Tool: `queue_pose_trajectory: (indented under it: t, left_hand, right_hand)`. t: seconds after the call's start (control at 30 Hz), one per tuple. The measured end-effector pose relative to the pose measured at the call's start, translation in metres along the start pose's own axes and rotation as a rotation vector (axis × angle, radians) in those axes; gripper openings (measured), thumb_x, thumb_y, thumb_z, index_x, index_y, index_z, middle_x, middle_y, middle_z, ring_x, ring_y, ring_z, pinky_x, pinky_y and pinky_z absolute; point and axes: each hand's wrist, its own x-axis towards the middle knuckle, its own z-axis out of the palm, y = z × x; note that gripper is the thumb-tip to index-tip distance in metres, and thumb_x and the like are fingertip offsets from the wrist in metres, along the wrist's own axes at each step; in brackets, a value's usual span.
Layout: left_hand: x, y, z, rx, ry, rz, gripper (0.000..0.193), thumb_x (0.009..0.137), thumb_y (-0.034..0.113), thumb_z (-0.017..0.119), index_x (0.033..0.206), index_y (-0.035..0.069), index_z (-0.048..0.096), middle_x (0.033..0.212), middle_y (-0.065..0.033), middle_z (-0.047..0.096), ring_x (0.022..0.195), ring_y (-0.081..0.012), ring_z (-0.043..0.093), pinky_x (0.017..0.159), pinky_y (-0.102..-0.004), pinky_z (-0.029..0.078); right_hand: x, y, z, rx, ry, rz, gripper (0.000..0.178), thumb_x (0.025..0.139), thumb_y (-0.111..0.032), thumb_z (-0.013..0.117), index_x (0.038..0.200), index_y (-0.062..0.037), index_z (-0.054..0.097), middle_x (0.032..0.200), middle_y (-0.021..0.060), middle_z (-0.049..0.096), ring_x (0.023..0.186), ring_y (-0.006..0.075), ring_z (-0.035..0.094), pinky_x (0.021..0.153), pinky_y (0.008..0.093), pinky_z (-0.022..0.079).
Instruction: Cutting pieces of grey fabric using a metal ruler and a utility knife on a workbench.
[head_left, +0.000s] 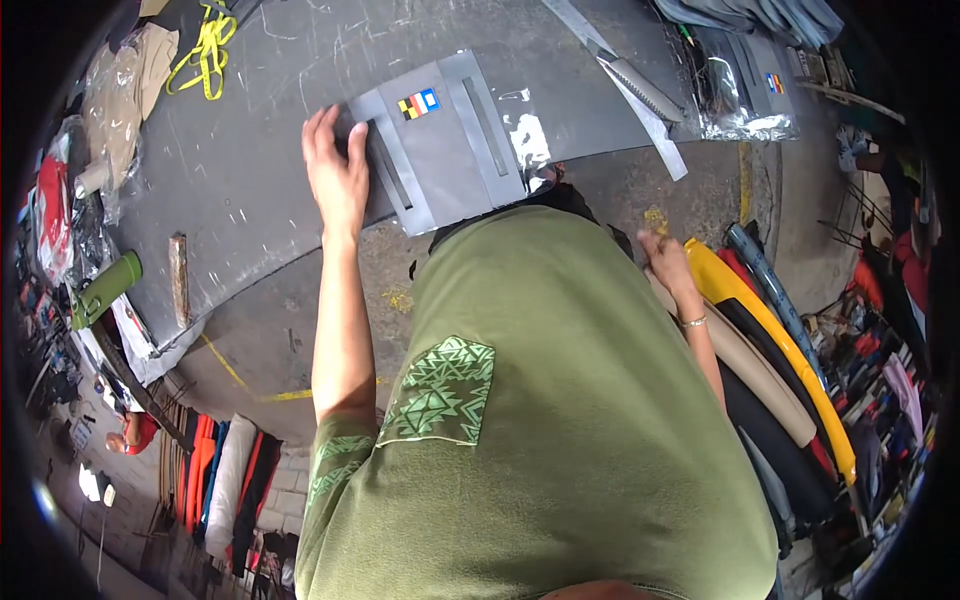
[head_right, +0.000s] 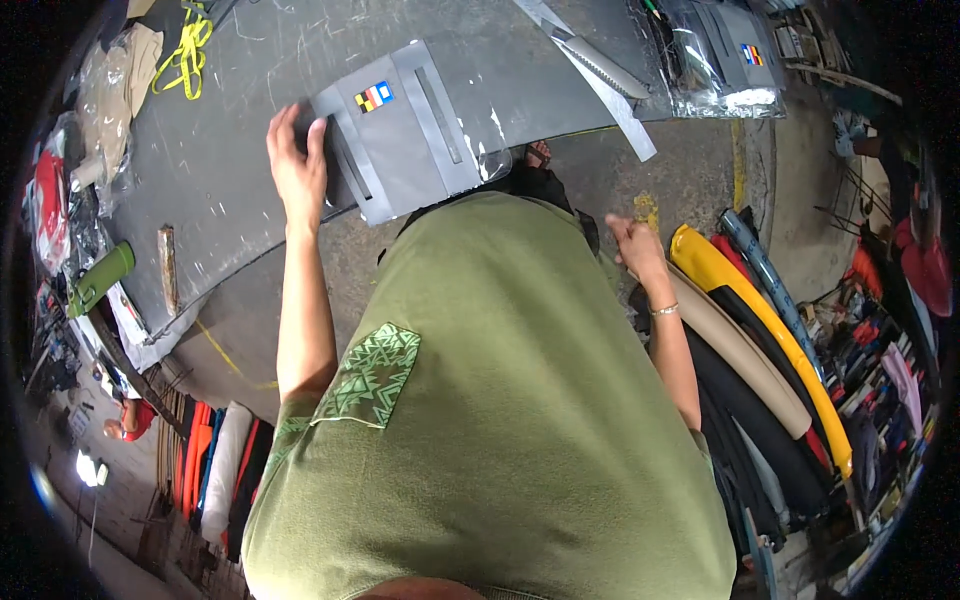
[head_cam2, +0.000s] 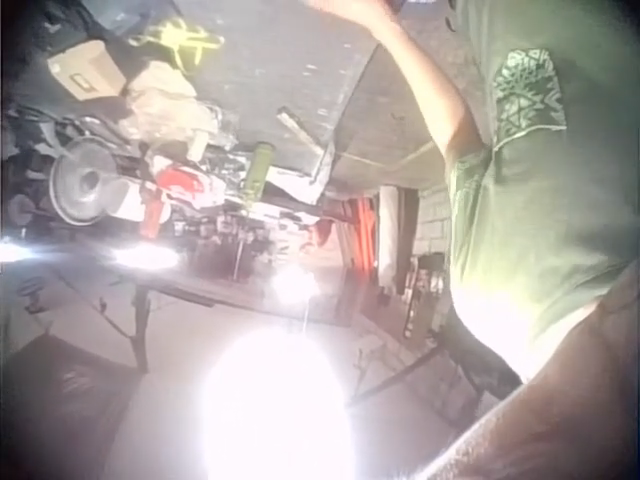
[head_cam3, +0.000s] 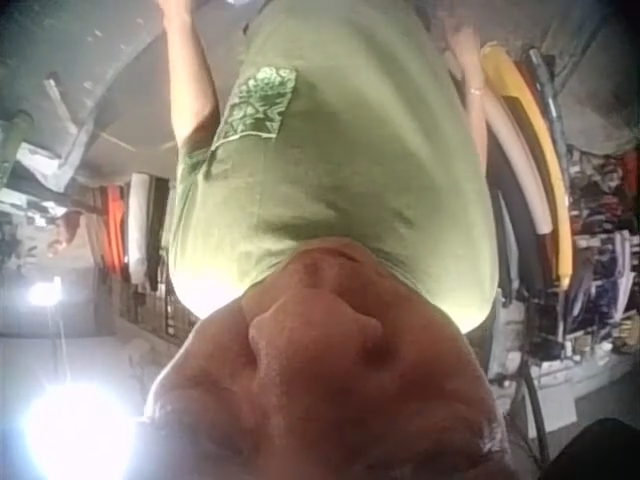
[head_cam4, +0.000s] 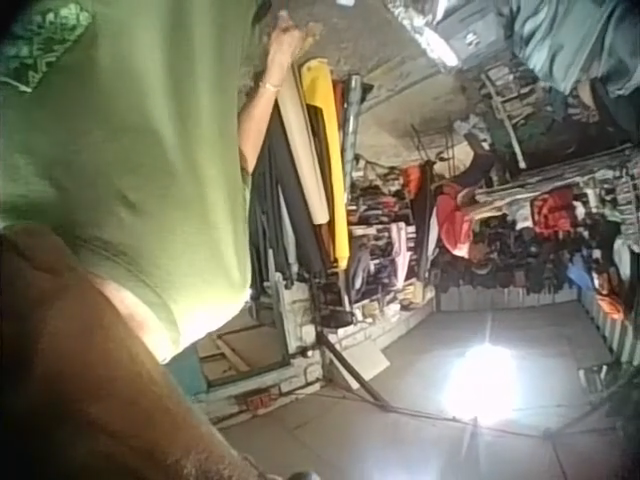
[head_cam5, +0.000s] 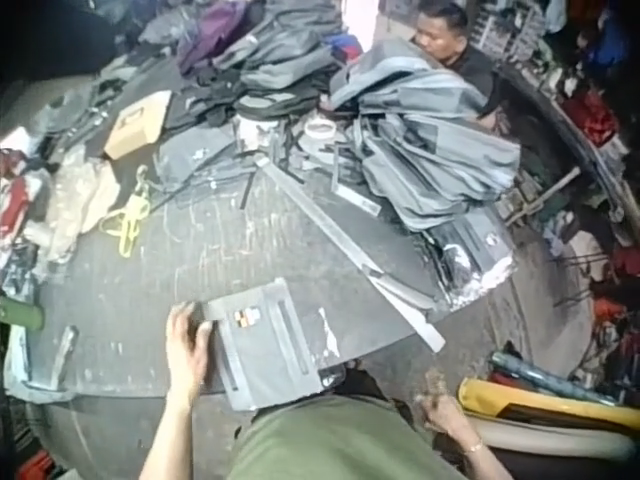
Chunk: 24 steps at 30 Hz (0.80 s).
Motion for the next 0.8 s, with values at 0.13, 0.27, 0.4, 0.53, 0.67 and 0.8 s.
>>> queue_pose_trajectory:
  t: [0.13, 0.27, 0.4, 0.53, 0.67, 0.8]
  left_hand:
    - [-0.037, -0.029, -0.014, 0.102, 0.053, -0.12, 0.054, 0.101, 0.036, 0.065, 0.143, 0.005, 0.054, 0.154, -0.0202, 0.045, 0.151, -0.0408, 0.03, 0.123, -0.0578, 0.021]
    - [-0.061, -0.048, -0.028, 0.221, 0.078, -0.25, 0.061, 0.102, 0.042, 0.062, 0.149, 0.006, 0.047, 0.159, -0.0193, 0.037, 0.154, -0.0402, 0.024, 0.122, -0.0648, 0.016]
    - [-0.074, -0.065, -0.031, 0.16, 0.113, -0.249, 0.058, 0.103, 0.041, 0.061, 0.147, 0.003, 0.049, 0.159, -0.0202, 0.037, 0.153, -0.0402, 0.028, 0.124, -0.0596, 0.018]
    - [-0.077, -0.069, -0.031, 0.2, 0.107, -0.238, 0.057, 0.103, 0.04, 0.061, 0.146, 0.003, 0.05, 0.159, -0.0203, 0.037, 0.151, -0.0396, 0.03, 0.124, -0.0568, 0.02]
    - [-0.08, -0.068, -0.036, 0.171, 0.104, -0.213, 0.052, 0.104, 0.037, 0.06, 0.142, 0.001, 0.054, 0.155, -0.0199, 0.044, 0.15, -0.0386, 0.033, 0.124, -0.0533, 0.022]
    - [-0.089, -0.05, -0.04, 0.061, 0.132, -0.282, 0.041, 0.105, 0.033, 0.06, 0.13, 0.0, 0.064, 0.146, -0.0203, 0.054, 0.146, -0.0376, 0.041, 0.12, -0.0462, 0.033]
  right_hand:
    - [0.013, 0.071, 0.024, -0.111, 0.27, -0.43, 0.042, 0.09, -0.009, 0.072, 0.13, -0.0054, 0.062, 0.109, 0.0131, 0.07, 0.088, 0.0257, 0.071, 0.085, 0.0379, 0.055]
    - [0.002, 0.022, -0.01, 0.025, 0.122, -0.218, 0.047, 0.09, -0.008, 0.071, 0.136, -0.0078, 0.061, 0.109, 0.0119, 0.07, 0.086, 0.0253, 0.07, 0.084, 0.0381, 0.055]
    - [-0.004, -0.02, -0.042, 0.011, 0.187, -0.393, 0.037, 0.096, -0.018, 0.07, 0.132, -0.0102, 0.065, 0.098, 0.0133, 0.072, 0.083, 0.0261, 0.069, 0.078, 0.0377, 0.054]
    - [-0.014, -0.062, -0.062, -0.021, 0.241, -0.468, 0.035, 0.098, -0.022, 0.069, 0.131, -0.0118, 0.066, 0.1, 0.0149, 0.073, 0.081, 0.0266, 0.069, 0.077, 0.0375, 0.054]
    - [-0.012, -0.075, -0.069, 0.018, 0.248, -0.511, 0.032, 0.099, -0.022, 0.068, 0.129, -0.0109, 0.068, 0.1, 0.0149, 0.073, 0.082, 0.0258, 0.07, 0.077, 0.0363, 0.054]
    - [-0.003, -0.072, -0.072, 0.016, 0.243, -0.508, 0.031, 0.099, -0.022, 0.068, 0.128, -0.0103, 0.069, 0.101, 0.0149, 0.074, 0.083, 0.0257, 0.07, 0.078, 0.0358, 0.055]
